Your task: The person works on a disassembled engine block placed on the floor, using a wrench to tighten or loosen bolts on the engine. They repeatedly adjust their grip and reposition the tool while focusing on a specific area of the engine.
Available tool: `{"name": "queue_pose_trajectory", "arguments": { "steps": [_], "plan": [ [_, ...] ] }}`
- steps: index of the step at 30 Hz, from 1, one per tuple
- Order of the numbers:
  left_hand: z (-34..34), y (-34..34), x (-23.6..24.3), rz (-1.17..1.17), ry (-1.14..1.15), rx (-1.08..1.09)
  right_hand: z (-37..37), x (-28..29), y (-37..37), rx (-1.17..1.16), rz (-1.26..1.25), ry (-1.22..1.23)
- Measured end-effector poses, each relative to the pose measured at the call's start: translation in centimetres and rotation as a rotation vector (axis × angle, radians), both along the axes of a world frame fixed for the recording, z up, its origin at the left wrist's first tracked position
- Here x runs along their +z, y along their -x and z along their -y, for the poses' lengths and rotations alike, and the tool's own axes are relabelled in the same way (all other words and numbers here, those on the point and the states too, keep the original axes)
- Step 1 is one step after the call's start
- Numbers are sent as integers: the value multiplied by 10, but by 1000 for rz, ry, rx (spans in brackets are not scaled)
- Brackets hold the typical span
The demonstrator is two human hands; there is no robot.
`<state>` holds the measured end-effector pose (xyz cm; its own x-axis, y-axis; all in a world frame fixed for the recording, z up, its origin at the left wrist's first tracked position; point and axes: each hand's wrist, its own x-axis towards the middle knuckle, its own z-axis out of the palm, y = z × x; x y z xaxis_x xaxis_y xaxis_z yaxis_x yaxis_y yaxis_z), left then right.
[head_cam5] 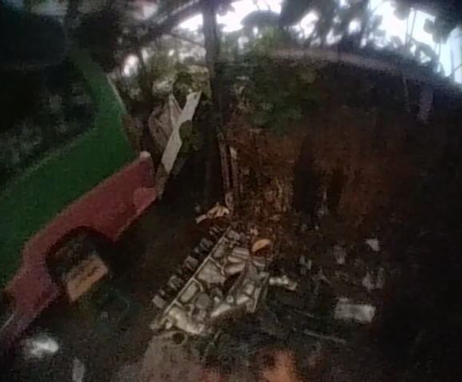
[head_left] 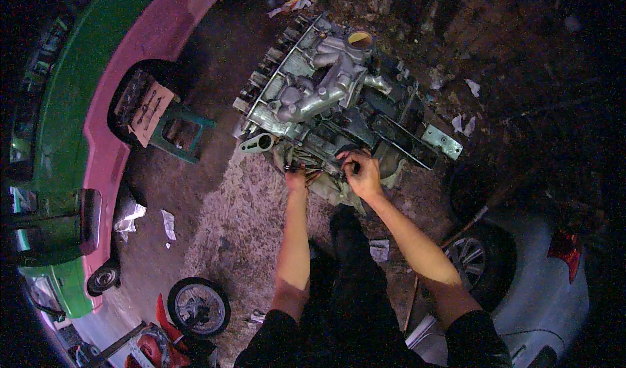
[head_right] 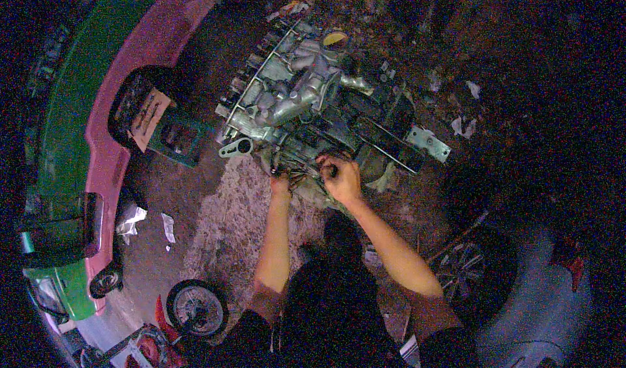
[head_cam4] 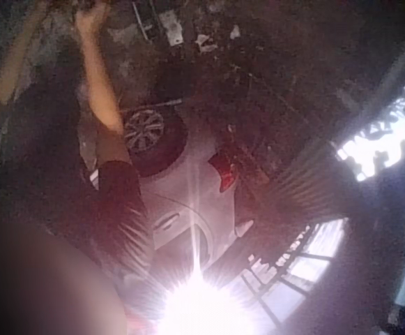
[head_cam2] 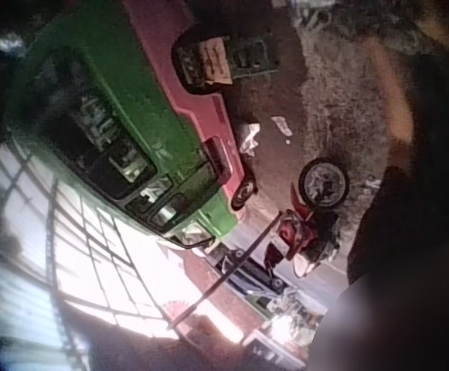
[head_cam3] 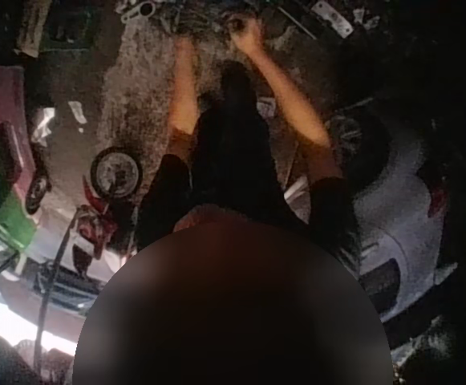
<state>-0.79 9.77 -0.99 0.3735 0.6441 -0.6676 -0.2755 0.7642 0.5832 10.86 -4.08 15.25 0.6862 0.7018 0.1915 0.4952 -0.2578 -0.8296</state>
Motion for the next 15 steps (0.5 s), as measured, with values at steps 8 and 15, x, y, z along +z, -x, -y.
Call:
{"name": "queue_pose_trajectory", "arguments": {
  "steps": [8,15],
  "plan": [
    [-18,-6,-19,-50,-46,-141,1,2,-1,11,-10,-23],
    [-7,-12,-31,-203,-224,-123,-2,-2,1,-10,4,-103]
  ]
}}
